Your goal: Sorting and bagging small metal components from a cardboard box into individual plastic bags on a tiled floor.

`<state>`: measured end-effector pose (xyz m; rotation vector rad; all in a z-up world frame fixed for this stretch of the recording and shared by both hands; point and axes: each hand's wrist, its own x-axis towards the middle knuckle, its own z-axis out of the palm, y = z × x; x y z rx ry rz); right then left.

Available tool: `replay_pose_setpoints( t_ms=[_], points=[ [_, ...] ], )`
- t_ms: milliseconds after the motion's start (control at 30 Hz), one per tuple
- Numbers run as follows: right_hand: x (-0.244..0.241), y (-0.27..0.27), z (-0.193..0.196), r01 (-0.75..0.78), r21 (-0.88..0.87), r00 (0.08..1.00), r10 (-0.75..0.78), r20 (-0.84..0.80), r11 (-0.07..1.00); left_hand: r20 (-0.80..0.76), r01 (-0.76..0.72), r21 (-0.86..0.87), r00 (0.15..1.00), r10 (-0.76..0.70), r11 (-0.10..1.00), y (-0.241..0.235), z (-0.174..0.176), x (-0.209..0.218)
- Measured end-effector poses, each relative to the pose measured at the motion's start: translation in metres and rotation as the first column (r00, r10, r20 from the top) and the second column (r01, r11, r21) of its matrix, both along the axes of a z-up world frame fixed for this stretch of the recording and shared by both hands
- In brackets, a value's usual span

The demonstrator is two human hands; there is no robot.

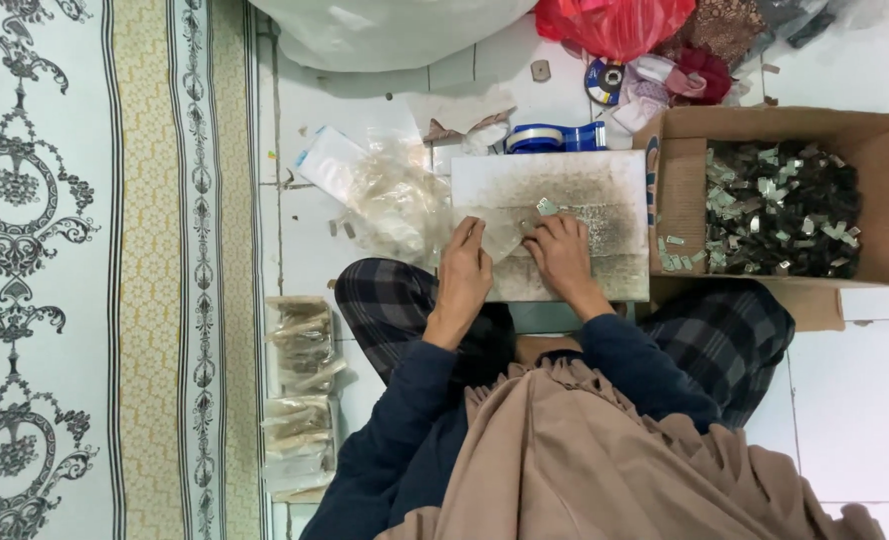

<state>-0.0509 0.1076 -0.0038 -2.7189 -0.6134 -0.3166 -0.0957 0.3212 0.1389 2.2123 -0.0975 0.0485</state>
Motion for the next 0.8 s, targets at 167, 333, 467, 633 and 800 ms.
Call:
replay_pose_setpoints(
  t_ms=[167, 333, 467, 633, 800],
  points=[
    [-0.006, -0.020, 0.016, 0.069, 0.151, 0.996, -0.078, 0.050, 0.986, -0.021, 0.015, -0.061, 1.000, -0.016, 0.998, -0.011, -0.017, 0.001],
    [-0.009, -0.017, 0.068, 0.107, 0.488, 0.994, -0.107, -0.027, 0.866, -0.016, 0.032, -0.062, 0.999, -0.033, 0.998, -0.018, -0.021, 0.008],
    [-0.016, 0.012, 0.101, 0.016, 0.586, 0.999, -0.037, 0.024, 0.810, -0.056, 0.049, -0.089, 0.997, -0.055, 0.995, -0.021, -0.009, 0.012],
    [-0.008, 0.022, 0.109, -0.039, 0.602, 0.999, 0.021, 0.037, 0.798, -0.056, 0.032, -0.089, 0.998, -0.037, 0.996, -0.010, 0.008, 0.012],
    [0.011, -0.013, 0.063, 0.173, 0.556, 0.985, -0.137, -0.107, 0.813, 0.054, -0.050, -0.228, 0.996, 0.064, 0.972, 0.011, 0.081, 0.000]
  ],
)
